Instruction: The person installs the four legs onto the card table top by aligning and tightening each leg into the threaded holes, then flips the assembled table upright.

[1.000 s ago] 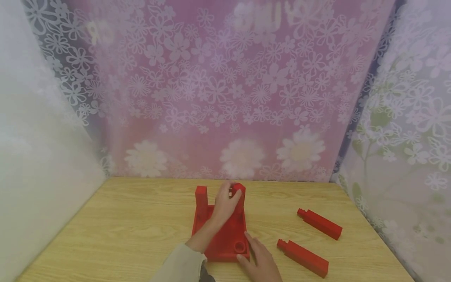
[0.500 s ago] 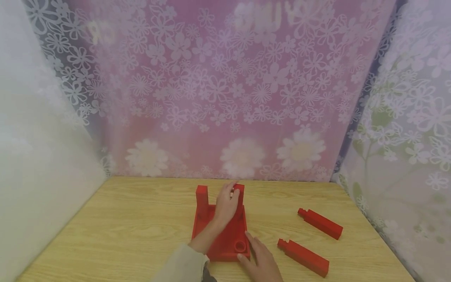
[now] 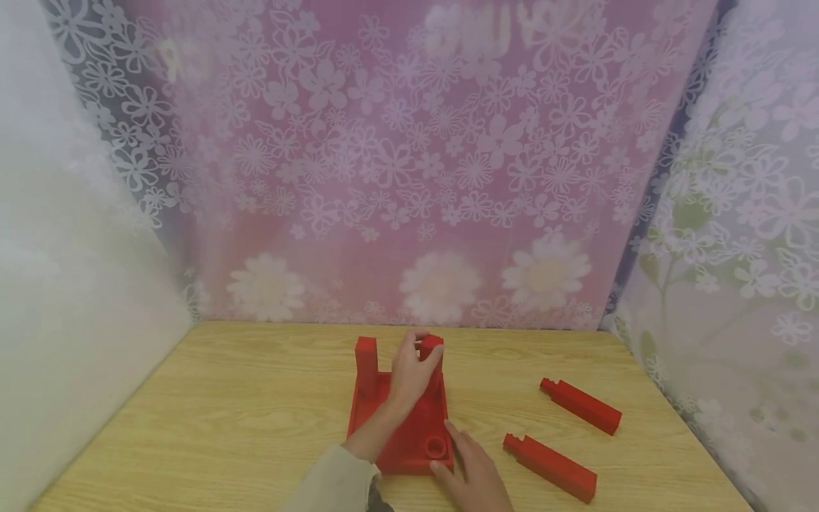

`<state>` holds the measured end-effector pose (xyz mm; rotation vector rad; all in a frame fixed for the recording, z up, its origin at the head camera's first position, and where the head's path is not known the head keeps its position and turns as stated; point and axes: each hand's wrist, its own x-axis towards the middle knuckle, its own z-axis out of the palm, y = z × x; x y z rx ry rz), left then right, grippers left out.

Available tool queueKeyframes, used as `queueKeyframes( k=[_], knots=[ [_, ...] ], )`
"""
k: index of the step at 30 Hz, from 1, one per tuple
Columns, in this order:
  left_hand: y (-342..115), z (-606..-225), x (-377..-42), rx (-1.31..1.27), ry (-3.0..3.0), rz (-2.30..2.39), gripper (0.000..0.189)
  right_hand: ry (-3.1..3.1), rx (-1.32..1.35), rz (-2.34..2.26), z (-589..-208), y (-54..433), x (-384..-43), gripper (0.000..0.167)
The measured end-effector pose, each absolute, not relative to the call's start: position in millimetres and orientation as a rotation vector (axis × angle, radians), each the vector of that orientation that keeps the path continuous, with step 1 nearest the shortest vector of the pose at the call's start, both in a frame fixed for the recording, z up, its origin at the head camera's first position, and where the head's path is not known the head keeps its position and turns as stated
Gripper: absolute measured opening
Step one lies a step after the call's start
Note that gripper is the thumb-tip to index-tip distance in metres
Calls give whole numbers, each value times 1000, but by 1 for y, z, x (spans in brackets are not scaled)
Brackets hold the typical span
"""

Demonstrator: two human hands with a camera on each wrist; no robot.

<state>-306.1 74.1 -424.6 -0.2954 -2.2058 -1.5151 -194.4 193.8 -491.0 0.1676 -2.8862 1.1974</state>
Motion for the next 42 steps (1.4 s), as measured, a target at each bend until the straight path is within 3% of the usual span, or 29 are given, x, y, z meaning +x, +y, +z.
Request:
queueKeyframes(
  k=[7,18,25,42],
  knots=[
    [70,-424,-308,-387,-2272,-1475,26,-2878,180,1203,-491,194,-194,76],
    [73,-422,-305,-416,-2309,-1480,32,-2863,196,1200,-493,195,-194,75],
    [77,-424,-303,-317,-2295,-1513,51,-2870,182,1193,-495,195,-196,75],
    [74,-426,-306,-309,-2264,-1517,32,-2863,175,1218,-490,193,-193,76]
  ],
)
